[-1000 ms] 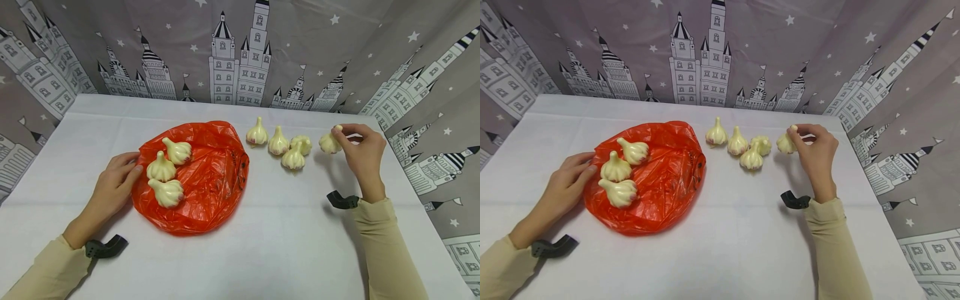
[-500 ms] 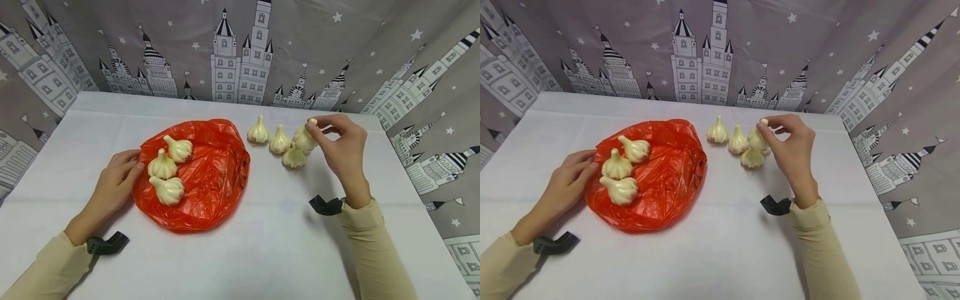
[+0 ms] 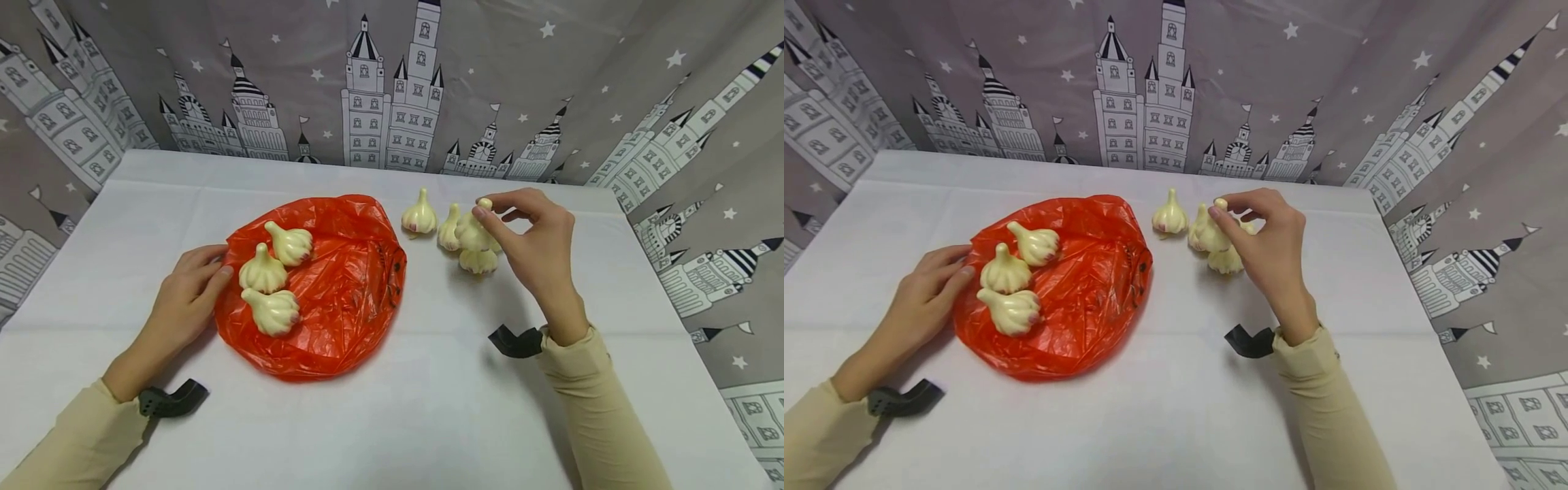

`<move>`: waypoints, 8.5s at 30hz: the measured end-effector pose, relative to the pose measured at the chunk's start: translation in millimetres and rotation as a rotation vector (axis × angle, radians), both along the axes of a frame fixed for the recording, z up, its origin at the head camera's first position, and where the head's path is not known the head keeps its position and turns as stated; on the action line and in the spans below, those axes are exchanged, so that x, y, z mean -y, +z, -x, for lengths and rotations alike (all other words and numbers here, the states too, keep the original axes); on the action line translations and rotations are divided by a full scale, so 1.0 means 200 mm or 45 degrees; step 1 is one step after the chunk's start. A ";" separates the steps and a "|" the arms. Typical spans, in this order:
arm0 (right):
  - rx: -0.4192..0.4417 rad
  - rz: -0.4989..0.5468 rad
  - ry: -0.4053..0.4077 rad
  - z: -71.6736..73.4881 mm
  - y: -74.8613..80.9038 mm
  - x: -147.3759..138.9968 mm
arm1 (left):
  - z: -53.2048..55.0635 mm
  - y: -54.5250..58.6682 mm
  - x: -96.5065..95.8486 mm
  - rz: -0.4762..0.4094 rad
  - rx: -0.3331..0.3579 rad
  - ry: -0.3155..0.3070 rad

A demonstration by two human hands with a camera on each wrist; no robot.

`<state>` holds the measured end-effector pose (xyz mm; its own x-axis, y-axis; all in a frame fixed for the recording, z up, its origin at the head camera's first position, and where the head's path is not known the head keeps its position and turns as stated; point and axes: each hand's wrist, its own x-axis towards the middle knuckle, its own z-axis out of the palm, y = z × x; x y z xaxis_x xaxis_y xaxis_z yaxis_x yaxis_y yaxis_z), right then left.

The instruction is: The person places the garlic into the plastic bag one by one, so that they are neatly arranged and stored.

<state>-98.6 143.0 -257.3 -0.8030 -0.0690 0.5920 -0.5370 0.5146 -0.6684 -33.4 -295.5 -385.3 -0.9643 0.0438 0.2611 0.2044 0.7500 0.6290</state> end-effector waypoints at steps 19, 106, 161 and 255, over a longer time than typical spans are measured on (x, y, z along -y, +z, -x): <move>-0.034 -0.126 0.451 -0.02 -0.19 0.29 | 0.01 0.00 0.00 -0.006 0.007 -0.002; 0.076 -0.191 0.598 -0.09 -0.26 0.51 | 0.01 0.00 0.00 -0.004 0.033 -0.001; 0.135 -0.159 -0.159 0.19 -0.29 -0.20 | 0.00 0.00 0.01 -0.009 0.007 -0.008; 0.132 -0.277 -0.007 0.09 -0.20 0.07 | 0.01 -0.01 0.01 -0.004 0.006 -0.010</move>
